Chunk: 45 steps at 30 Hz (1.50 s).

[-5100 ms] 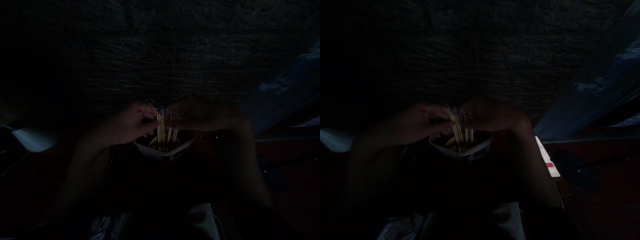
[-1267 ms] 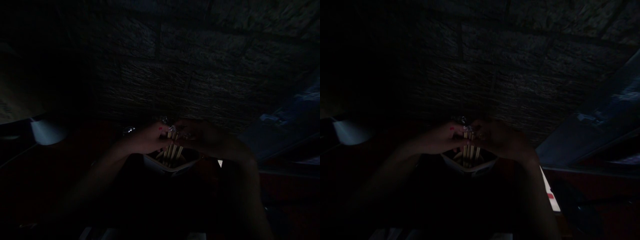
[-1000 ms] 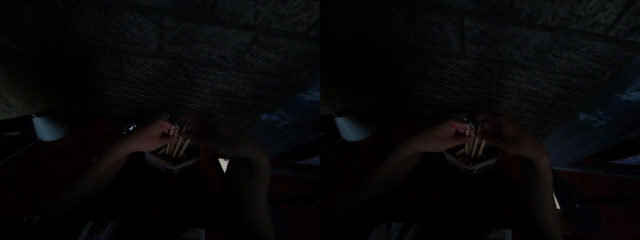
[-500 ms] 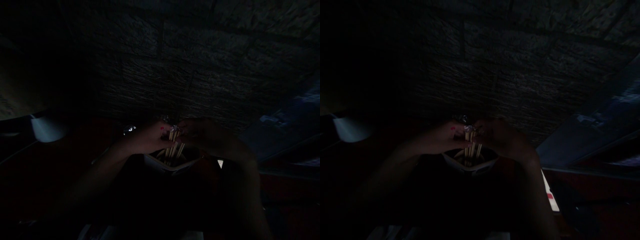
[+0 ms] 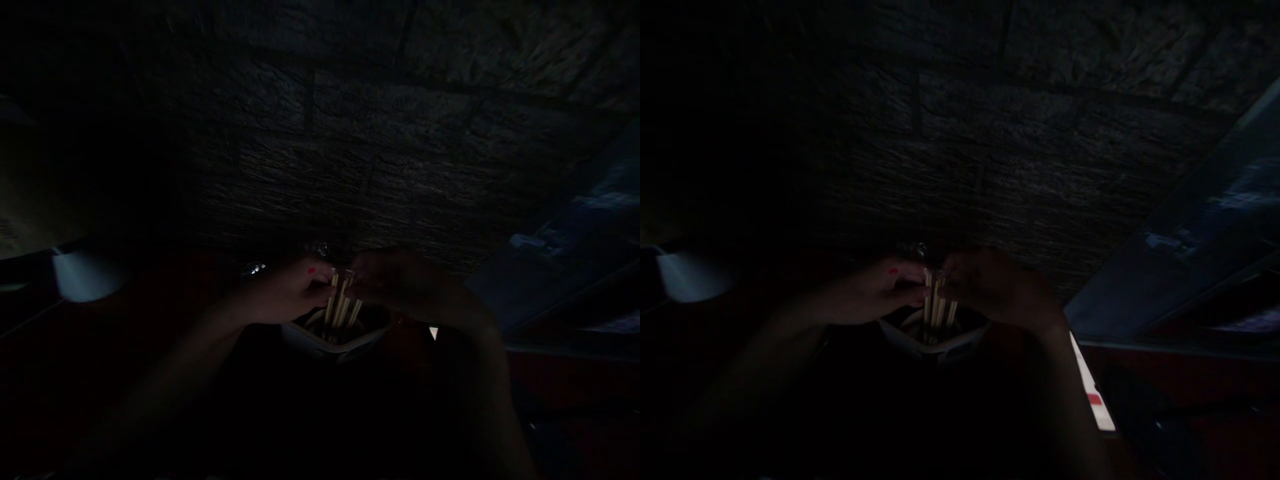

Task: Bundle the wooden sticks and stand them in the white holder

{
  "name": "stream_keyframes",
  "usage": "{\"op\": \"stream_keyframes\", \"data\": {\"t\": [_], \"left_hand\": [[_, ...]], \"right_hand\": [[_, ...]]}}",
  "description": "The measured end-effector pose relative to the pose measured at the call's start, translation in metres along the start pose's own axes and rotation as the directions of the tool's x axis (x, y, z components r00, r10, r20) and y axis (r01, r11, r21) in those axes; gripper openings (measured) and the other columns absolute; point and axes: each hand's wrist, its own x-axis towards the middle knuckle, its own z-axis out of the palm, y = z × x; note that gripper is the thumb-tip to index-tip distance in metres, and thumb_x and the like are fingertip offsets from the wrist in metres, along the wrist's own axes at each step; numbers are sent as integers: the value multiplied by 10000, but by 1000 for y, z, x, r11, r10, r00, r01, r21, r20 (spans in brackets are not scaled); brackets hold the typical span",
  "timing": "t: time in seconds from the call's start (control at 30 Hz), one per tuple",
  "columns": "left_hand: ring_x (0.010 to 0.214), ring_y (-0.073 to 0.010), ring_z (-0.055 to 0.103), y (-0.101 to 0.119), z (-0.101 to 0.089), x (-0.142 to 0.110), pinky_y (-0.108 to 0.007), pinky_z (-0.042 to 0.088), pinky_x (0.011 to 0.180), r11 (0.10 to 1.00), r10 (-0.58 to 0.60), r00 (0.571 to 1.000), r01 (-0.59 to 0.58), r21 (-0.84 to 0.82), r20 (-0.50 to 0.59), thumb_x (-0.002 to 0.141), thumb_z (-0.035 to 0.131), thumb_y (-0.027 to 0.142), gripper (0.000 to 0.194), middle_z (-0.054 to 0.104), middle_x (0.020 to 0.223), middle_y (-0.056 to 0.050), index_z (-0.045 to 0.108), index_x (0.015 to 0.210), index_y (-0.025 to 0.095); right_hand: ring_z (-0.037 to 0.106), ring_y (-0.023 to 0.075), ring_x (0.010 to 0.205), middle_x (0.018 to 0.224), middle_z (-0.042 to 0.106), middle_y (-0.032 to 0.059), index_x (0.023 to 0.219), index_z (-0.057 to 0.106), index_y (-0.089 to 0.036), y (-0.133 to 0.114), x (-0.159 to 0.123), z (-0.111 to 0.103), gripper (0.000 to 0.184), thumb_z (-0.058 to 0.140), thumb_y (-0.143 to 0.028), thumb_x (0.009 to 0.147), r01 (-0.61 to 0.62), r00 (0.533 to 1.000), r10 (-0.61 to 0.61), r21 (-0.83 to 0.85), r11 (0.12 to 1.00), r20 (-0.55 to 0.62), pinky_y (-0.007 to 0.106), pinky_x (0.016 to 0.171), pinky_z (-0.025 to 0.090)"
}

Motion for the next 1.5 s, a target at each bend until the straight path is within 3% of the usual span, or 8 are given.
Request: {"op": "stream_keyframes", "data": {"t": [0.23,0.37,0.63,1.03,1.2,1.5], "left_hand": [[786,-161,666,-7,6,0,-229,496,628,994,-100,995,100,-45,3,859,496,167,193,696,885,-45,661,958,143],[739,-145,653,-6,5,2,-218,483,609,993,-121,993,121,-17,7,867,490,166,170,688,847,-43,652,898,127],[816,-160,648,-8,2,5,-244,495,703,999,-34,999,33,17,35,839,519,116,200,709,887,-59,672,966,128],[699,-141,606,-6,3,4,-212,429,572,994,-108,993,108,2,42,872,539,295,205,665,793,-43,640,868,117],[648,-125,587,-3,4,5,-204,401,546,992,-125,992,125,-6,33,849,567,297,192,655,728,-22,632,797,124],[588,-119,548,-13,9,8,-206,314,483,976,-148,988,153,156,-46,835,591,381,280,624,662,-11,603,728,123]], "right_hand": [[590,140,748,843,659,22,948,635,-189,0,-1,-4,228,601,-394,853,3,999,-6,77,997,43,228,597,424],[576,131,715,832,652,18,931,627,-187,7,3,-2,224,617,-389,835,2,1000,-2,63,998,1,222,568,401],[608,144,736,820,671,10,922,634,-192,8,6,1,162,633,-318,819,20,999,-20,-18,1000,-32,230,583,402],[644,164,755,852,698,25,931,638,-197,2,6,1,243,660,-407,810,-29,999,29,-15,999,-30,248,586,434],[667,176,782,869,710,33,926,649,-190,-1,7,0,276,646,-443,816,-48,999,48,-31,998,-13,259,617,458],[676,186,803,881,726,32,969,659,-218,1,5,1,237,677,-374,792,-41,999,41,23,999,-24,265,640,488]]}}
